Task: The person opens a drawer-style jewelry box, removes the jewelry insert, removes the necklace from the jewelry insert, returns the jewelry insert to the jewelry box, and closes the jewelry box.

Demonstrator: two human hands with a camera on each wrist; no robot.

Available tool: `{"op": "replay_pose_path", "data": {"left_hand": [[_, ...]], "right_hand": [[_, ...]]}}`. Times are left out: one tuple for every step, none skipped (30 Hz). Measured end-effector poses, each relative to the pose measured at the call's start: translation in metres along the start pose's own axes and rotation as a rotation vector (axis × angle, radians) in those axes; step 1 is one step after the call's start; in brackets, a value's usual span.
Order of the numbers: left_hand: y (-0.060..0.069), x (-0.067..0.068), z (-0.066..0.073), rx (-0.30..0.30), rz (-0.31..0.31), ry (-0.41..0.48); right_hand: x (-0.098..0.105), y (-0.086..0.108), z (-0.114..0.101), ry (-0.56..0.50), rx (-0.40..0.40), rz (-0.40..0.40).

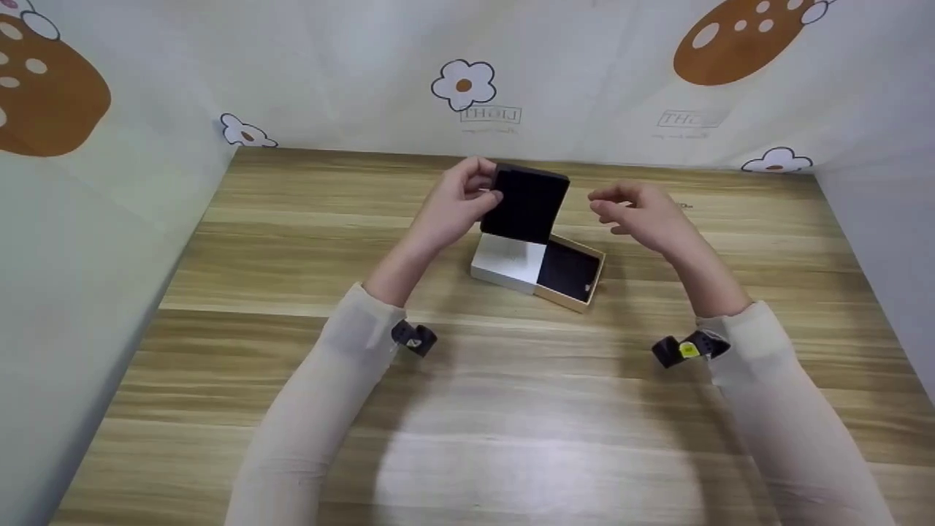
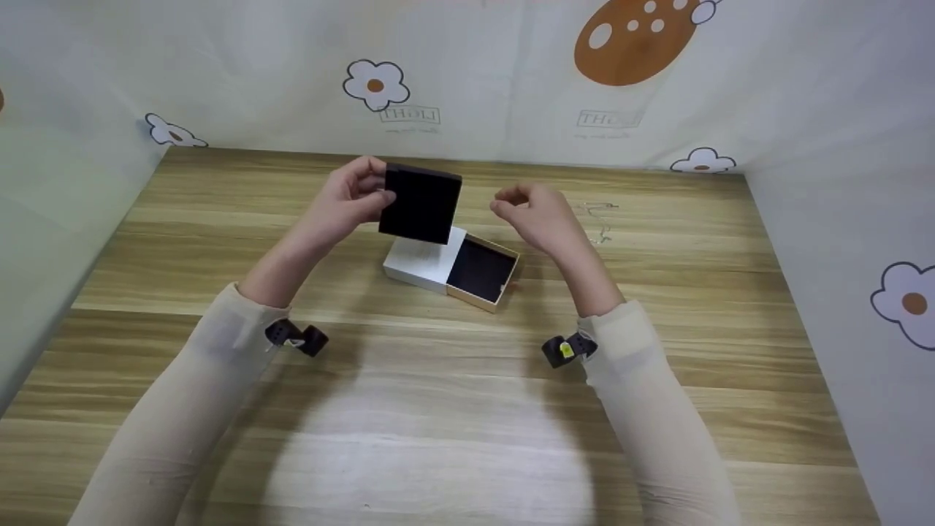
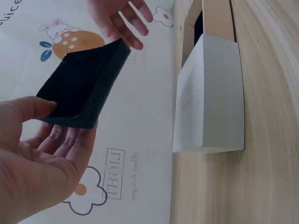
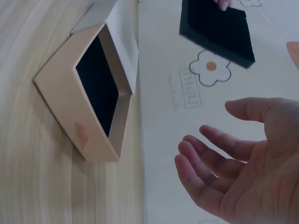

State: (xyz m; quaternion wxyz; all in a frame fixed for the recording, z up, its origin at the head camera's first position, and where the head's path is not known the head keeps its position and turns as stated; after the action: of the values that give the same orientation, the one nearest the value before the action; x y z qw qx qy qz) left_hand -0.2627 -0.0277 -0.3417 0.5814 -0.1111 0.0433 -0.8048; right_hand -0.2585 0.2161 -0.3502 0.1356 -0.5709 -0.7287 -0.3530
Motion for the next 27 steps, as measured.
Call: {"op": "replay_pose_path", "data": {"left_hand": [[0.000, -0.001, 0.000, 0.001, 0.002, -0.002], [-0.001, -0.001, 0.000, 0.000, 0.003, -0.003], [-0.001, -0.002, 0.000, 0.000, 0.004, -0.005], [-0.001, -0.003, 0.000, 0.002, 0.005, -0.006], [-0.001, -0.003, 0.000, 0.003, 0.006, -0.006], [-0.001, -0.004, 0.000, 0.003, 0.006, -0.005], [-0.002, -0.004, -0.001, 0.003, 0.005, -0.003], [-0.002, -0.005, -0.001, 0.004, 0.004, 0.001], [-0.002, -0.006, -0.002, 0.006, 0.002, 0.007], [-0.002, -0.007, -0.002, 0.008, 0.000, 0.013], [-0.002, -0.008, -0.003, 0.010, -0.002, 0.018], [-0.003, -0.009, -0.003, 0.011, -0.004, 0.023], [-0.002, -0.009, -0.004, 0.015, -0.007, 0.028], [-0.003, -0.010, -0.004, 0.017, -0.010, 0.033], [-0.003, -0.011, -0.004, 0.020, -0.013, 0.037], [-0.003, -0.012, -0.005, 0.023, -0.016, 0.041], [-0.003, -0.013, -0.005, 0.027, -0.019, 0.045], [-0.003, -0.014, -0.006, 0.029, -0.022, 0.050], [-0.003, -0.015, -0.006, 0.031, -0.025, 0.053], [-0.003, -0.016, -0.007, 0.031, -0.028, 0.056], [-0.003, -0.017, -0.008, 0.031, -0.031, 0.057], [-0.004, -0.017, -0.008, 0.031, -0.034, 0.059], [-0.004, -0.018, -0.009, 0.030, -0.035, 0.060], [-0.004, -0.019, -0.009, 0.029, -0.036, 0.060], [-0.004, -0.019, -0.010, 0.028, -0.036, 0.060], [-0.004, -0.019, -0.011, 0.028, -0.037, 0.065], [-0.004, -0.020, -0.011, 0.029, -0.039, 0.072]], "right_hand": [[-0.001, 0.001, -0.002, 0.002, 0.010, -0.001], [-0.002, 0.002, -0.004, 0.001, 0.020, -0.005], [-0.004, 0.002, -0.006, -0.001, 0.030, -0.010], [-0.005, 0.003, -0.008, -0.006, 0.039, -0.015], [-0.006, 0.004, -0.010, -0.012, 0.047, -0.020], [-0.008, 0.004, -0.012, -0.016, 0.055, -0.026], [-0.009, 0.005, -0.014, -0.025, 0.062, -0.035], [-0.011, 0.005, -0.015, -0.040, 0.064, -0.042], [-0.013, 0.005, -0.017, -0.056, 0.065, -0.047], [-0.015, 0.005, -0.019, -0.074, 0.067, -0.053], [-0.016, 0.005, -0.020, -0.092, 0.069, -0.059], [-0.018, 0.005, -0.022, -0.111, 0.070, -0.064], [-0.020, 0.005, -0.023, -0.131, 0.070, -0.069], [-0.021, 0.005, -0.024, -0.149, 0.071, -0.072], [-0.023, 0.005, -0.025, -0.166, 0.071, -0.074], [-0.024, 0.005, -0.026, -0.181, 0.073, -0.076], [-0.025, 0.005, -0.027, -0.197, 0.077, -0.074], [-0.025, 0.005, -0.027, -0.215, 0.081, -0.071], [-0.026, 0.005, -0.028, -0.236, 0.087, -0.068], [-0.026, 0.005, -0.029, -0.255, 0.095, -0.061], [-0.025, 0.005, -0.029, -0.274, 0.104, -0.052], [-0.025, 0.005, -0.029, -0.292, 0.112, -0.042], [-0.024, 0.005, -0.030, -0.311, 0.121, -0.033], [-0.024, 0.005, -0.030, -0.324, 0.128, -0.025], [-0.023, 0.005, -0.030, -0.332, 0.134, -0.020], [-0.023, 0.005, -0.029, -0.338, 0.138, -0.014], [-0.022, 0.005, -0.029, -0.343, 0.141, -0.010]]}}
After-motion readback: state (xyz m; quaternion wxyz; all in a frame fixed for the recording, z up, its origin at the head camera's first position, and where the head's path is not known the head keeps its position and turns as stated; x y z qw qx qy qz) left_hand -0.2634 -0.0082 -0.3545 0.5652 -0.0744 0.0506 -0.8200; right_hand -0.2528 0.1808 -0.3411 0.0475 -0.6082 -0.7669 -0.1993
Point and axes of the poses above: each hand's wrist, its own y-axis away from the middle knuckle, its own x-axis out of the back of the hand, z = x × y, the point moved 6 cm from there along -y, towards the middle knuckle, and after that the axes turned 10 degrees about -x, right-handed, at the moved point
